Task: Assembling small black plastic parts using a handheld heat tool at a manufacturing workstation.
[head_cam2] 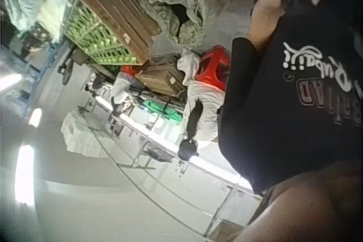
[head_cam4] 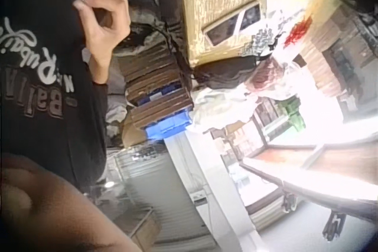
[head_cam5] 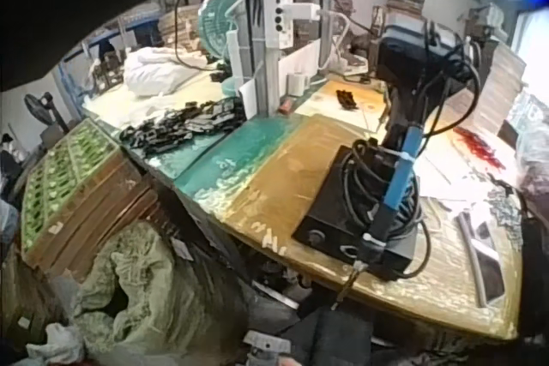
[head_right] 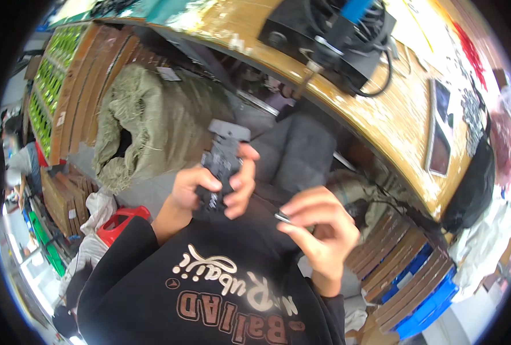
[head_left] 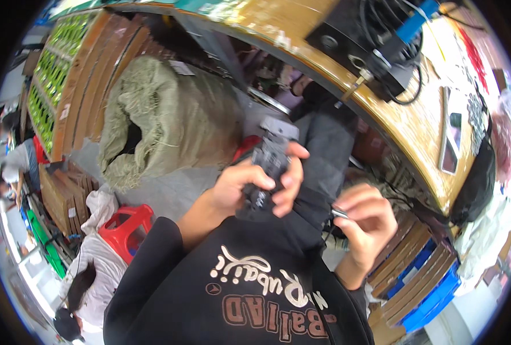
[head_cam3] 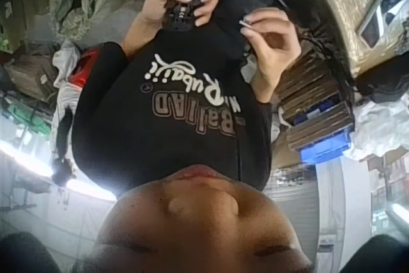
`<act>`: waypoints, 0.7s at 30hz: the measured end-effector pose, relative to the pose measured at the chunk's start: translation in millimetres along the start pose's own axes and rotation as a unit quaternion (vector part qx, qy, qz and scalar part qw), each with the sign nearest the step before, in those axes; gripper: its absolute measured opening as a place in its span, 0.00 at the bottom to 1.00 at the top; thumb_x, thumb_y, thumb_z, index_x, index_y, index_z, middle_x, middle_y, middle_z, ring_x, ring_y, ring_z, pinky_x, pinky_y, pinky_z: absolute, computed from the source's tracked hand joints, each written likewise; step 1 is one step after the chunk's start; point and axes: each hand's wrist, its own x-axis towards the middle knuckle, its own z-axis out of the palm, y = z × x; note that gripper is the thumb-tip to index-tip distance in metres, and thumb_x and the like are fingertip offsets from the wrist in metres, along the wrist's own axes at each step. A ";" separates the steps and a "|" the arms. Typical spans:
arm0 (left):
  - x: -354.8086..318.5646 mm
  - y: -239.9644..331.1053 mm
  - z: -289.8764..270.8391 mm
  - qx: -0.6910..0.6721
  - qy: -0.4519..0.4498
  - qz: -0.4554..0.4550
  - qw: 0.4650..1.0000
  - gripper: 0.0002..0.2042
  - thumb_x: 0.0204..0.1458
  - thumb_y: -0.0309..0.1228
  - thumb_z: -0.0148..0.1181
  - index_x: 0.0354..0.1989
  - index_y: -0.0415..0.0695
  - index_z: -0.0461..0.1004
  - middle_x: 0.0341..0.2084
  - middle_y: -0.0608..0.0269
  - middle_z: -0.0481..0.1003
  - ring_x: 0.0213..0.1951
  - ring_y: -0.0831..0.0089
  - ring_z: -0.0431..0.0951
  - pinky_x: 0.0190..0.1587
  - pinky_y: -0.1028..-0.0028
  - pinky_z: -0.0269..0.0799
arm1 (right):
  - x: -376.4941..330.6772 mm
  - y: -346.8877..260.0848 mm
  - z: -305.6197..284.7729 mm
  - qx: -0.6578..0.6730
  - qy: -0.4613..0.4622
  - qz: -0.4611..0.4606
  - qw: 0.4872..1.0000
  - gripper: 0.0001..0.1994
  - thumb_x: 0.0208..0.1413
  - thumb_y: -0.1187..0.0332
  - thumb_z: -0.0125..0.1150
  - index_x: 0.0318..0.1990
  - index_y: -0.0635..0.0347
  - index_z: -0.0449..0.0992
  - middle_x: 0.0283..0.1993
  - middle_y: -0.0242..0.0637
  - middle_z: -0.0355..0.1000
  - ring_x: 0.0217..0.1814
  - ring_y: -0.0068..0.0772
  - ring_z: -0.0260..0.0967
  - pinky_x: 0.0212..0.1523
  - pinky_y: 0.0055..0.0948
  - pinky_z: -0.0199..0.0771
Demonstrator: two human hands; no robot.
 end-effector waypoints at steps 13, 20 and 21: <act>23.4 -51.0 30.6 0.281 0.177 0.307 0.892 0.25 0.48 0.32 0.46 0.54 0.47 0.44 0.30 0.57 0.61 0.30 0.67 0.68 0.36 0.62 0.71 | -22.8 28.7 -2.2 0.257 0.173 0.107 0.945 0.10 0.36 0.83 0.60 0.25 0.61 0.65 0.39 0.40 0.62 0.36 0.29 0.64 0.39 0.27 0.66; 24.5 -51.6 33.0 0.335 0.178 0.363 0.851 0.29 0.45 0.27 0.49 0.55 0.47 0.43 0.31 0.59 0.59 0.31 0.69 0.67 0.36 0.64 0.72 | -21.1 26.6 16.7 0.363 0.130 0.138 0.912 0.10 0.37 0.84 0.58 0.26 0.61 0.65 0.40 0.41 0.62 0.39 0.28 0.64 0.43 0.27 0.65; 24.8 -51.2 33.2 0.335 0.177 0.366 0.850 0.28 0.45 0.27 0.49 0.55 0.47 0.44 0.31 0.59 0.59 0.31 0.69 0.67 0.35 0.65 0.72 | -19.9 26.0 16.9 0.349 0.120 0.123 0.921 0.10 0.37 0.84 0.58 0.26 0.61 0.65 0.40 0.41 0.62 0.40 0.28 0.63 0.44 0.28 0.65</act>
